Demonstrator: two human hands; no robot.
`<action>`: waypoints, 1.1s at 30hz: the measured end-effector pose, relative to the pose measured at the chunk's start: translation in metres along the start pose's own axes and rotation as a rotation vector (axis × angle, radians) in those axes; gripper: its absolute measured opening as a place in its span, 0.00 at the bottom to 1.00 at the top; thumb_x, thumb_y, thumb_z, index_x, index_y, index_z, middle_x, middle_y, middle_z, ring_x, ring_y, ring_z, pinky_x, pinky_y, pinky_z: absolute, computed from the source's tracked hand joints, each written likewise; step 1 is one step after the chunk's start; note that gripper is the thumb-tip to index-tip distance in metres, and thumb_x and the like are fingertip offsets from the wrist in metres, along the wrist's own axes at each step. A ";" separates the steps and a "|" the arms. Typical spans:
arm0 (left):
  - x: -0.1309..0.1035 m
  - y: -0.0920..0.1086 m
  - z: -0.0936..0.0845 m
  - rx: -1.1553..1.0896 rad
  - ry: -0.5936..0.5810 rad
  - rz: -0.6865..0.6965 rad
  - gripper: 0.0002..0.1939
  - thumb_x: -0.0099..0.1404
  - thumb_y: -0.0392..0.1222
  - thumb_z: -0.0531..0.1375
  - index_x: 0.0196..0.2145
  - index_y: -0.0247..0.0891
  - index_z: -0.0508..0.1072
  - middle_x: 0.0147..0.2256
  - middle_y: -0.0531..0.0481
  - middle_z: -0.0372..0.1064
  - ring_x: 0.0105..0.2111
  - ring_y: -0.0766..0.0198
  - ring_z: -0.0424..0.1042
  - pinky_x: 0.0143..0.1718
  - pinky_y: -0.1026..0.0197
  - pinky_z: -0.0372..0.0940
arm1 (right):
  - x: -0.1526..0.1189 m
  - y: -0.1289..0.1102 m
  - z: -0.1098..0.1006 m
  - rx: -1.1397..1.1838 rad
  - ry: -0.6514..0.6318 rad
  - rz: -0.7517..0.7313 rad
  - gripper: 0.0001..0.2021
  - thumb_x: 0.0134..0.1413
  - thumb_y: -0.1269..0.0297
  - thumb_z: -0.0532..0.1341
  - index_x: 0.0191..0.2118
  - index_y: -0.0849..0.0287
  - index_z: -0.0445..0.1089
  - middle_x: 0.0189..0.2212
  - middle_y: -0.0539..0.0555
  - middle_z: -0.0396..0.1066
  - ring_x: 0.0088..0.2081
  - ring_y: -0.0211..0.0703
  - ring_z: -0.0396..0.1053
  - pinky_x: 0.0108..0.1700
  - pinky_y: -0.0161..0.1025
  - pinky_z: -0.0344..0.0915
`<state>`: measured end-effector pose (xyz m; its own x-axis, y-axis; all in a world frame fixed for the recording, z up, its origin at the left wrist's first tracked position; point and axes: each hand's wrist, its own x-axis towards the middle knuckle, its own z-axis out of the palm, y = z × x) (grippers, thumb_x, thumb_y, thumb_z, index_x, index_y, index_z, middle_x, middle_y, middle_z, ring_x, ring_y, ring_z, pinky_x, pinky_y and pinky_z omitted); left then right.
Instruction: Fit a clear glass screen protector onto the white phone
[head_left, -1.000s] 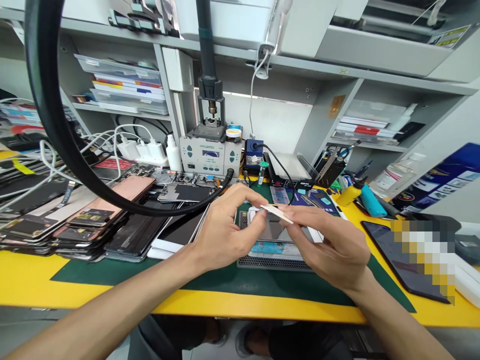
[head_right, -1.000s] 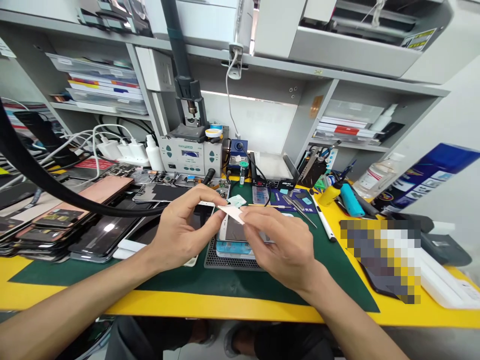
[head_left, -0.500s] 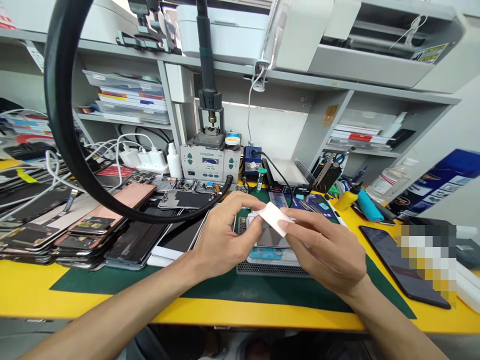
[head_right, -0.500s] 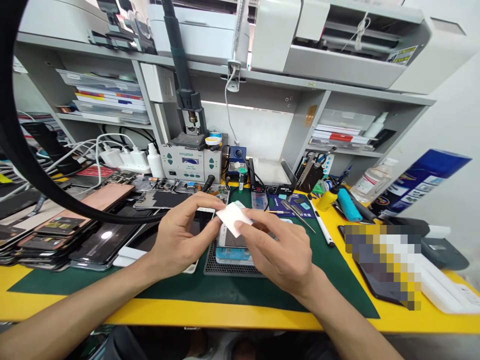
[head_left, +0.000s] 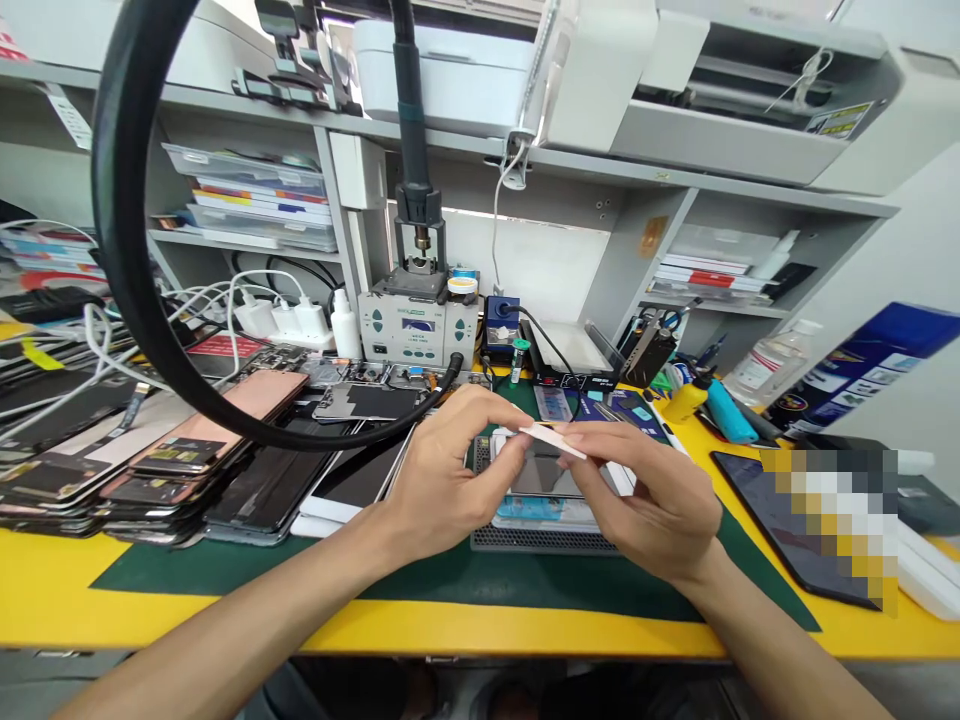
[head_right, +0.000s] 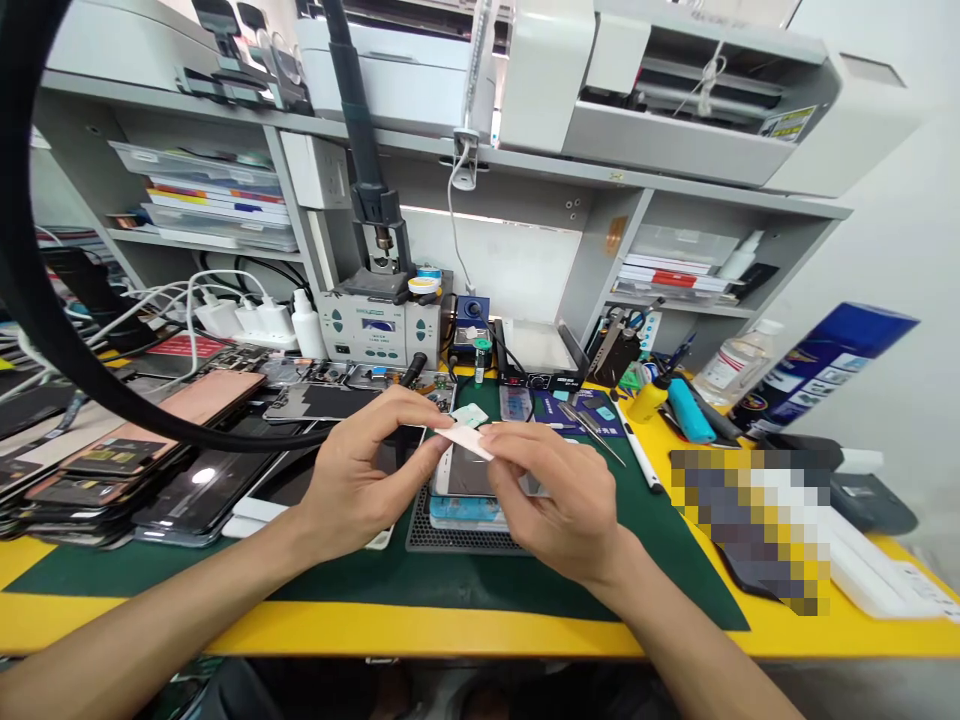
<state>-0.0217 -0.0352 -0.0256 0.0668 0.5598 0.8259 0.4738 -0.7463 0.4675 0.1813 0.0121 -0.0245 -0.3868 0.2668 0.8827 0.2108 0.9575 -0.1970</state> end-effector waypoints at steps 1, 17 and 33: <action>0.000 0.000 0.000 -0.001 -0.012 0.003 0.08 0.67 0.31 0.60 0.42 0.40 0.73 0.37 0.47 0.73 0.37 0.61 0.71 0.40 0.55 0.66 | 0.000 -0.001 0.000 0.036 0.006 0.032 0.16 0.53 0.80 0.64 0.43 0.52 0.74 0.35 0.55 0.81 0.37 0.48 0.80 0.39 0.44 0.77; 0.003 -0.003 -0.004 0.003 -0.272 0.006 0.08 0.71 0.32 0.57 0.41 0.41 0.75 0.35 0.49 0.72 0.38 0.62 0.68 0.41 0.58 0.64 | 0.005 -0.005 -0.001 0.353 -0.135 0.500 0.06 0.60 0.60 0.65 0.37 0.56 0.78 0.34 0.54 0.75 0.28 0.39 0.71 0.28 0.37 0.68; 0.013 -0.008 -0.038 0.486 -0.792 -0.306 0.37 0.62 0.60 0.61 0.63 0.39 0.64 0.58 0.40 0.67 0.59 0.45 0.65 0.59 0.46 0.62 | 0.017 0.025 -0.022 -0.111 -0.511 0.857 0.16 0.61 0.54 0.57 0.26 0.58 0.64 0.20 0.46 0.59 0.23 0.36 0.54 0.25 0.36 0.46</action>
<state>-0.0583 -0.0356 -0.0069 0.3665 0.9171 0.1570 0.8673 -0.3978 0.2993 0.1999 0.0385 -0.0045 -0.3987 0.9016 0.1680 0.6714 0.4117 -0.6162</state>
